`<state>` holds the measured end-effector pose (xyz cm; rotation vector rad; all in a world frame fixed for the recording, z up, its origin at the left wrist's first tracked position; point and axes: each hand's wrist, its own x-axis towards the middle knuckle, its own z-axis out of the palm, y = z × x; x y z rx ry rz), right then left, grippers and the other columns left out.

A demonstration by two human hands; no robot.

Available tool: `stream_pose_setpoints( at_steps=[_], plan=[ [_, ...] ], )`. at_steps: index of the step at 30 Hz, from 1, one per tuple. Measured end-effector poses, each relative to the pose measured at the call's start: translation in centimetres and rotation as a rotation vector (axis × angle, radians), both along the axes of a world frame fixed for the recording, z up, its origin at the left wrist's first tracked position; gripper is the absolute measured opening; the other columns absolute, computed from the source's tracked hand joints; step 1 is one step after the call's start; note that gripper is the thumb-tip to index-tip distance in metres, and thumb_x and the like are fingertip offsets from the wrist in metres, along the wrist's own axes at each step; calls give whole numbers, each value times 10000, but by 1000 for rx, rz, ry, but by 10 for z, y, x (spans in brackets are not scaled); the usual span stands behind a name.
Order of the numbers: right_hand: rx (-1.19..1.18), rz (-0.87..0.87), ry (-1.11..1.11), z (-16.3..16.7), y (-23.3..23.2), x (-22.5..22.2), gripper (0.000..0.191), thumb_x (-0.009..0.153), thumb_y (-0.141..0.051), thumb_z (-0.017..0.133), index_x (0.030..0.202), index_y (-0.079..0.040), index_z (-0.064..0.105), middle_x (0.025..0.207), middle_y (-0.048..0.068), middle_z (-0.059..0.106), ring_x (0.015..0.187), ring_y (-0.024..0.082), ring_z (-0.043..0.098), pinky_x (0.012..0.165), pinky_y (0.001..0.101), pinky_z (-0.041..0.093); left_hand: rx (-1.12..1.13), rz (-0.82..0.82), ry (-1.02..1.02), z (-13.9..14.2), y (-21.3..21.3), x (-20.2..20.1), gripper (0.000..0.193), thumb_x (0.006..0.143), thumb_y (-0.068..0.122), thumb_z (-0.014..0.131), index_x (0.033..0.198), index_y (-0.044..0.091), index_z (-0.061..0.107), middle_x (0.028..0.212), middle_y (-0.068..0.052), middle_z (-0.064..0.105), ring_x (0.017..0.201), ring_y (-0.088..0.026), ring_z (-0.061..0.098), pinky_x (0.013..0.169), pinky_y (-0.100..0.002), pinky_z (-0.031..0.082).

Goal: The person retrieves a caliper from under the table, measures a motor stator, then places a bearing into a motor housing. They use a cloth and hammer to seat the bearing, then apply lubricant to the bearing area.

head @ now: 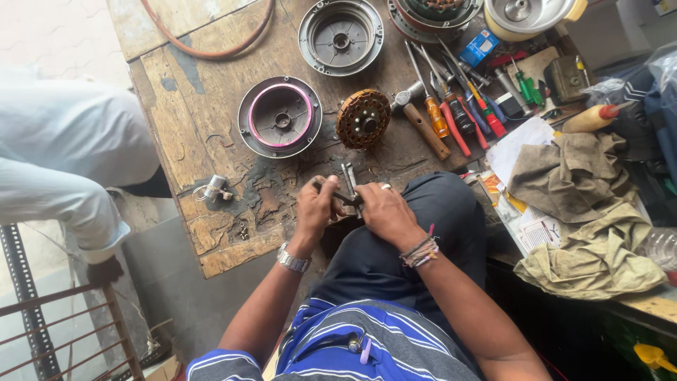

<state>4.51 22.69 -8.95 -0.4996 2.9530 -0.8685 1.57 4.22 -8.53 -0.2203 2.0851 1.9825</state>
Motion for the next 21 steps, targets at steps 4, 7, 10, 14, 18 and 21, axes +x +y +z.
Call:
stream_pose_setpoints(
  at_steps=[4, 7, 10, 14, 18, 21],
  plan=[
    [-448, -58, -69, 28, 17, 13, 424, 931, -175, 673, 1340, -88, 597, 1169, 162, 689, 1084, 343, 670, 933, 469, 526, 354, 36, 31, 18, -2, 1, 316, 1058, 306, 587, 956, 7, 585, 646, -84, 658, 510, -149, 656, 401, -237, 452],
    [-425, -44, 138, 51, 22, 24, 563, 826, -274, 792, 1307, -52, 600, 1179, 174, 668, 1089, 368, 639, 913, 472, 511, 460, 71, -4, 35, 3, -1, 320, 1052, 314, 583, 990, 1, 597, 651, -91, 662, 543, -166, 690, 426, -237, 476],
    [-170, -113, 387, 67, 22, 21, 426, 829, -210, 808, 1210, -73, 674, 1109, 108, 686, 1042, 316, 643, 895, 449, 508, 540, 90, -19, 55, 17, -4, 321, 1051, 305, 587, 1023, -15, 597, 653, -99, 661, 565, -182, 706, 441, -247, 489],
    [-9, -155, 505, 80, 33, 6, 235, 847, -143, 778, 1073, -99, 732, 1045, 64, 698, 1027, 261, 645, 912, 410, 505, 490, 3, 160, 83, 32, -4, 308, 1052, 310, 605, 994, 8, 583, 718, -103, 726, 597, -169, 727, 437, -255, 485],
    [-47, -98, 461, 95, 51, -2, 216, 902, -188, 796, 1082, -96, 721, 979, 39, 708, 994, 253, 653, 889, 424, 462, -151, -140, 359, 110, 30, -11, 250, 996, 298, 677, 962, 52, 710, 711, -45, 766, 532, -86, 632, 445, -221, 435],
    [-47, -60, 530, 108, 57, -2, 244, 907, -186, 782, 1123, -98, 709, 967, 44, 707, 1001, 251, 665, 895, 422, 452, -155, -182, 343, 128, 32, -13, 216, 970, 279, 713, 953, 64, 707, 711, -22, 768, 576, -46, 680, 484, -203, 497]
  ],
)
